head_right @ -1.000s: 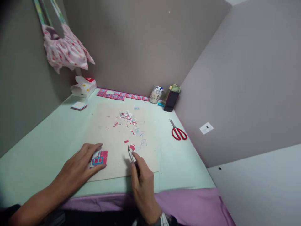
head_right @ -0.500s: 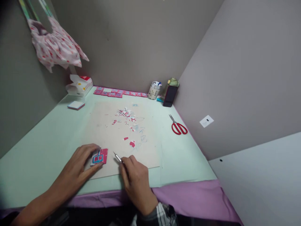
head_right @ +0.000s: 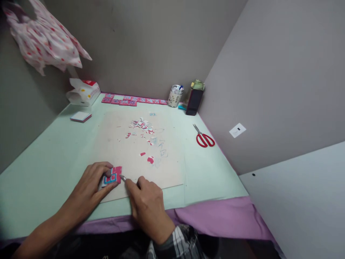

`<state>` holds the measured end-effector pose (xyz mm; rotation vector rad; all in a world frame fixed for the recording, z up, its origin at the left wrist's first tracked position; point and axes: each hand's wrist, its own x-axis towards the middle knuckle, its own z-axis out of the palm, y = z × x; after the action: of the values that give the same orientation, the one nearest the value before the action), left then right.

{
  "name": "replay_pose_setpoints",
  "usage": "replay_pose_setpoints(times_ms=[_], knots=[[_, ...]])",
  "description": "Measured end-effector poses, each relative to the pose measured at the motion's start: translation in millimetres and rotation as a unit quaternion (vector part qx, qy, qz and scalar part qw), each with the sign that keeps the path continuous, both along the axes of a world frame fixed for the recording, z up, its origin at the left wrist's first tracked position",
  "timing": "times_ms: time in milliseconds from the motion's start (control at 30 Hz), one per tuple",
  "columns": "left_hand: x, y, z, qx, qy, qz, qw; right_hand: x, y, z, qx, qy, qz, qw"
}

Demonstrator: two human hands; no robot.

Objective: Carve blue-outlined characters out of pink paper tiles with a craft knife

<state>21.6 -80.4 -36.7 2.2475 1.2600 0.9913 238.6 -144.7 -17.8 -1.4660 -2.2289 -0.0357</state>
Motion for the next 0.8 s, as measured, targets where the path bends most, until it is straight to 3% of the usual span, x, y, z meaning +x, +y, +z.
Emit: replay_pose_setpoints(times_ms=[567,800], knots=[[0,3,-1.7,0.011,0.003,0.0,1.0,-13,-2,-3.7,0.011,0.009,-0.046,0.999],[-1,2,-3.0,0.003,-0.003,0.0,1.0,-8,0,-4.9,0.009,0.098,-0.026,0.995]])
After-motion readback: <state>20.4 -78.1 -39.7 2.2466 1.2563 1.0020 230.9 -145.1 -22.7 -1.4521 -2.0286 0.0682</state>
